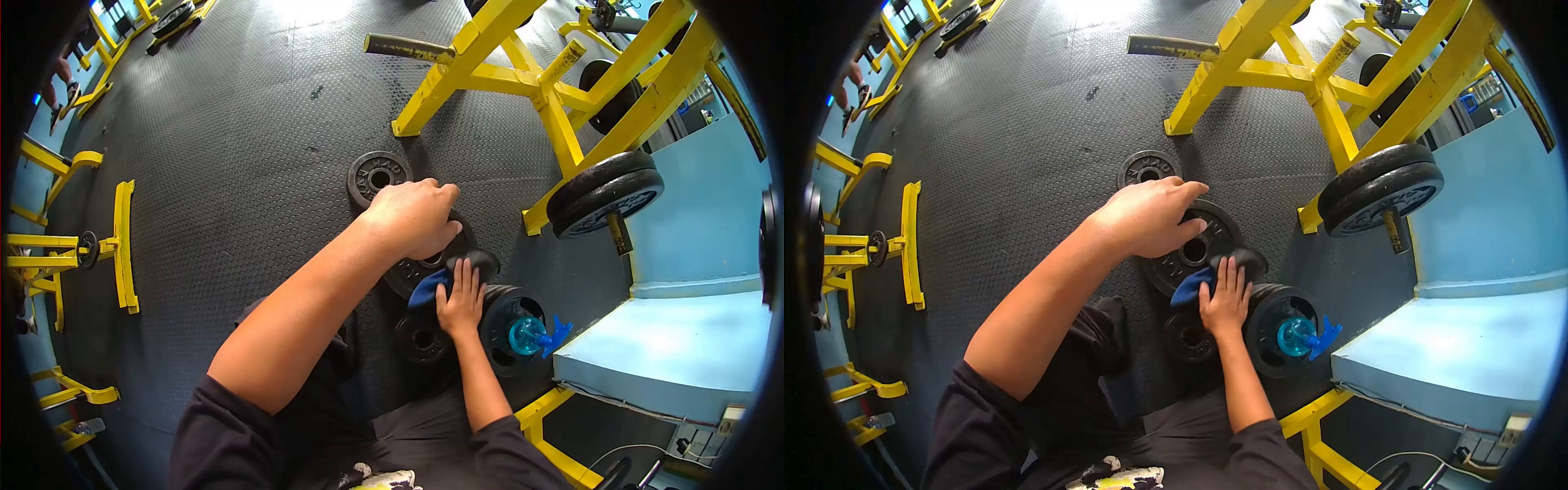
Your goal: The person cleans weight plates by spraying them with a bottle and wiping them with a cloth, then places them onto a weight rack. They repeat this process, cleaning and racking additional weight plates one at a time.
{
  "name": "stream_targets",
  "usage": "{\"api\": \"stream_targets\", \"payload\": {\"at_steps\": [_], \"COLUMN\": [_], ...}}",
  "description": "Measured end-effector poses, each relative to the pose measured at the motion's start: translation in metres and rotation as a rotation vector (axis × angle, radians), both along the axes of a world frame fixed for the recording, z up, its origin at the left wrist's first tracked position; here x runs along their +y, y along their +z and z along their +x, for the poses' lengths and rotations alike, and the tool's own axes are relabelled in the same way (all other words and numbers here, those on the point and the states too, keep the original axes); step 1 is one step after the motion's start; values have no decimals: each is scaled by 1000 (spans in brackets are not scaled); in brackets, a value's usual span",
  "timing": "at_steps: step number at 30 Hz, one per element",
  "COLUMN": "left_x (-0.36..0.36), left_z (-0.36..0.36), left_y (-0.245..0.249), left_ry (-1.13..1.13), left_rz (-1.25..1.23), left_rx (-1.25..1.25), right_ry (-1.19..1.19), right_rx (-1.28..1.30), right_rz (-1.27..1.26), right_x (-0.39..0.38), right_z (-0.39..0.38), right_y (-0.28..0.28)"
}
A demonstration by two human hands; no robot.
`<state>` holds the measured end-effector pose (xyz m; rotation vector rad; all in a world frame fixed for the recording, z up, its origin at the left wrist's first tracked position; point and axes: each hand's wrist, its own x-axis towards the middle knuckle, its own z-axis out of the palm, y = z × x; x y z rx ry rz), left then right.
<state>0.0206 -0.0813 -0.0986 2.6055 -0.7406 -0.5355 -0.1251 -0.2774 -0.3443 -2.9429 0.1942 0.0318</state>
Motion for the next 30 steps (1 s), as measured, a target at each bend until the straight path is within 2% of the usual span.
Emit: {"api": "stream_targets", "payload": {"at_steps": [6, 11, 15, 18, 20, 21, 25, 27, 30], "left_x": [-4, -5, -7, -6, -8, -8, -10, -10, -10], "left_z": [3, -1, -2, -2, -1, 0, 4, 5, 4], "left_y": [-3, -2, -7, -6, -10, -11, -14, -16, -11], "left_ry": [13, 12, 54, 66, 70, 60, 36, 29, 27], "left_rz": [-40, -43, -48, -66, -93, -99, -107, -106, -94], "left_rx": [23, 24, -56, -82, -88, -91, -93, -99, -74], "right_ry": [-74, 134, 344, 430, 484, 542, 495, 362, 167], "right_rx": [-27, 112, 271, 267, 56, -148, -247, -226, -315], "right_rz": [-68, 45, 207, 345, 339, 337, 286, 393, 202], "right_x": [21, 80, 96, 88, 85, 83, 64, 46, 16], "right_z": [106, 148, 128, 97, 71, 54, 4, -14, -35], "right_y": [9, 22, 7, 2, 10, 15, 29, 26, 11]}}
